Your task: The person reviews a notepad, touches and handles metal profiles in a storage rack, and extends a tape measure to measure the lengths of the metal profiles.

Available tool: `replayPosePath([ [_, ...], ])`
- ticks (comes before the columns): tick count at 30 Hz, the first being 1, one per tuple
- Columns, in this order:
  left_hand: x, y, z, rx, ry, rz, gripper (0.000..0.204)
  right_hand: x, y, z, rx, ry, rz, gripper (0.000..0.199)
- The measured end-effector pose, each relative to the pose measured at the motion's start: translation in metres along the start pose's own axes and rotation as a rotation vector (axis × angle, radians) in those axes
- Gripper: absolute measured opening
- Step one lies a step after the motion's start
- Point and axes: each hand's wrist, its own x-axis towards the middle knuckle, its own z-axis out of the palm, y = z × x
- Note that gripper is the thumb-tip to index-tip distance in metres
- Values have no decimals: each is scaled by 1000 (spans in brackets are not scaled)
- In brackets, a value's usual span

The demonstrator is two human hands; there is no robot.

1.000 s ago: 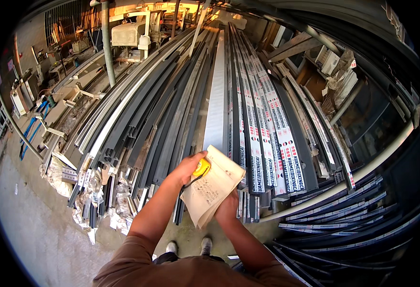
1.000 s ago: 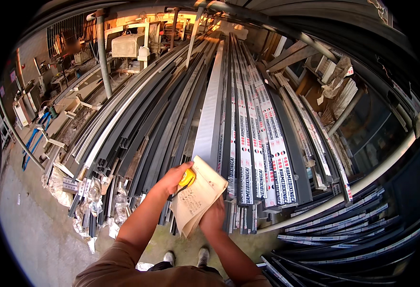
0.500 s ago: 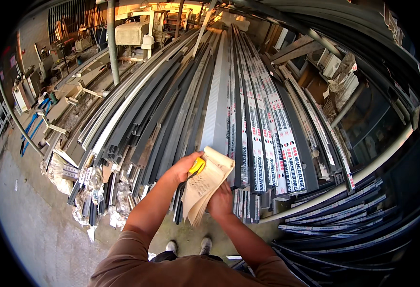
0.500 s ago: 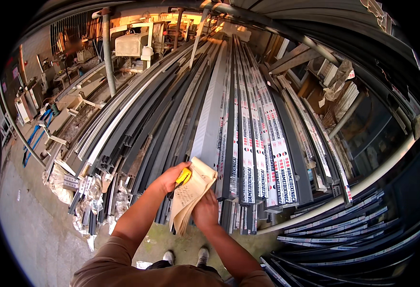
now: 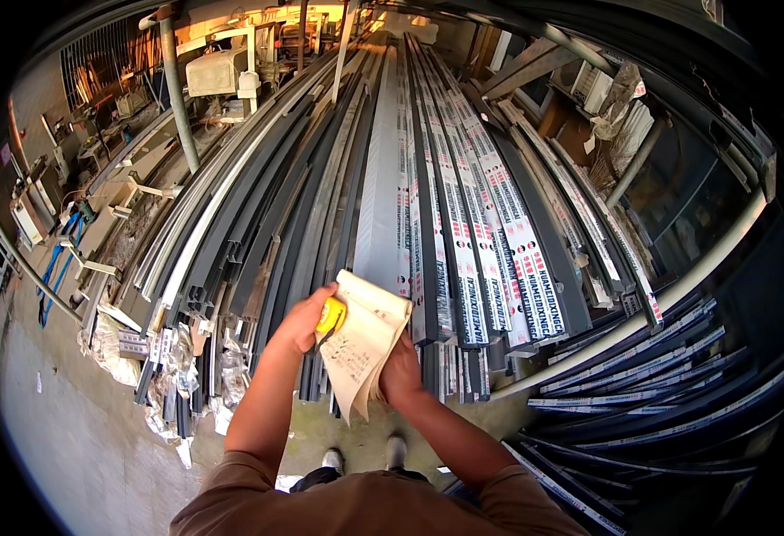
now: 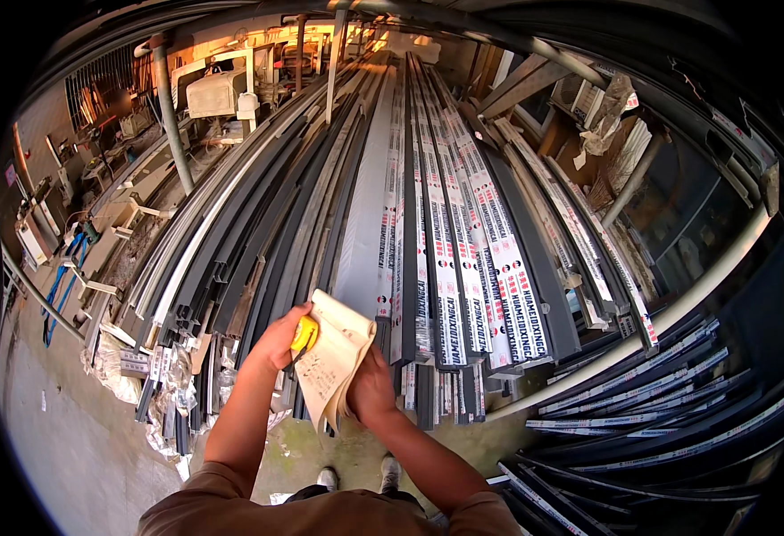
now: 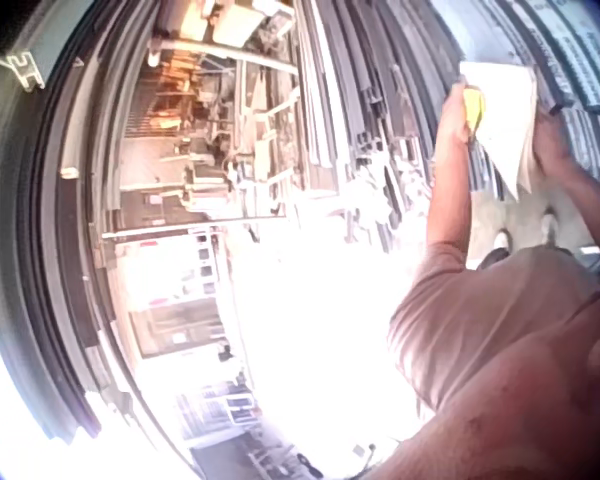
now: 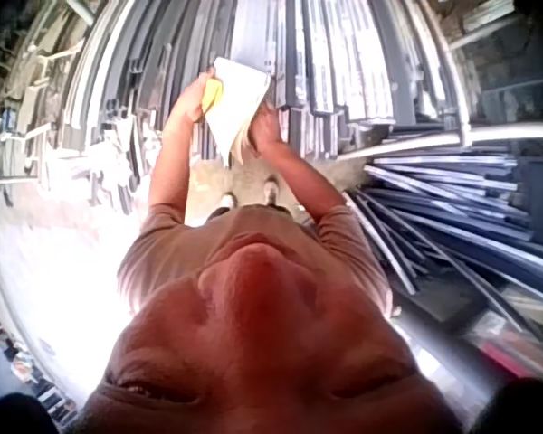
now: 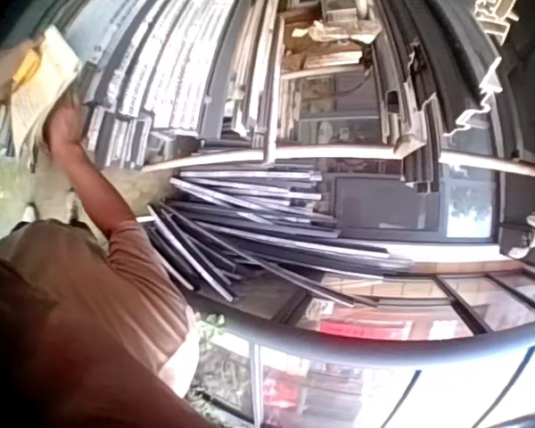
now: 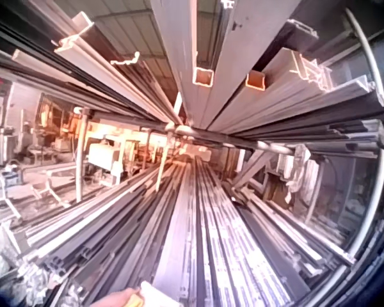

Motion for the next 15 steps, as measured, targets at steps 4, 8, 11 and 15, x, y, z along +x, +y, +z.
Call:
replayPosePath([
  [4,-78,16,-11,-131,9,113,49,21,-26,-15,-413,-134,-152,49],
  [8,-131,32,-12,76,82,154,44,32,-36,3,-460,-164,-187,50],
  [11,-150,16,-49,-8,-8,193,49,43,-47,12,-504,-163,-211,48],
  [15,-167,10,-60,-2,77,107,47,34,-41,16,-465,-163,-196,49],
])
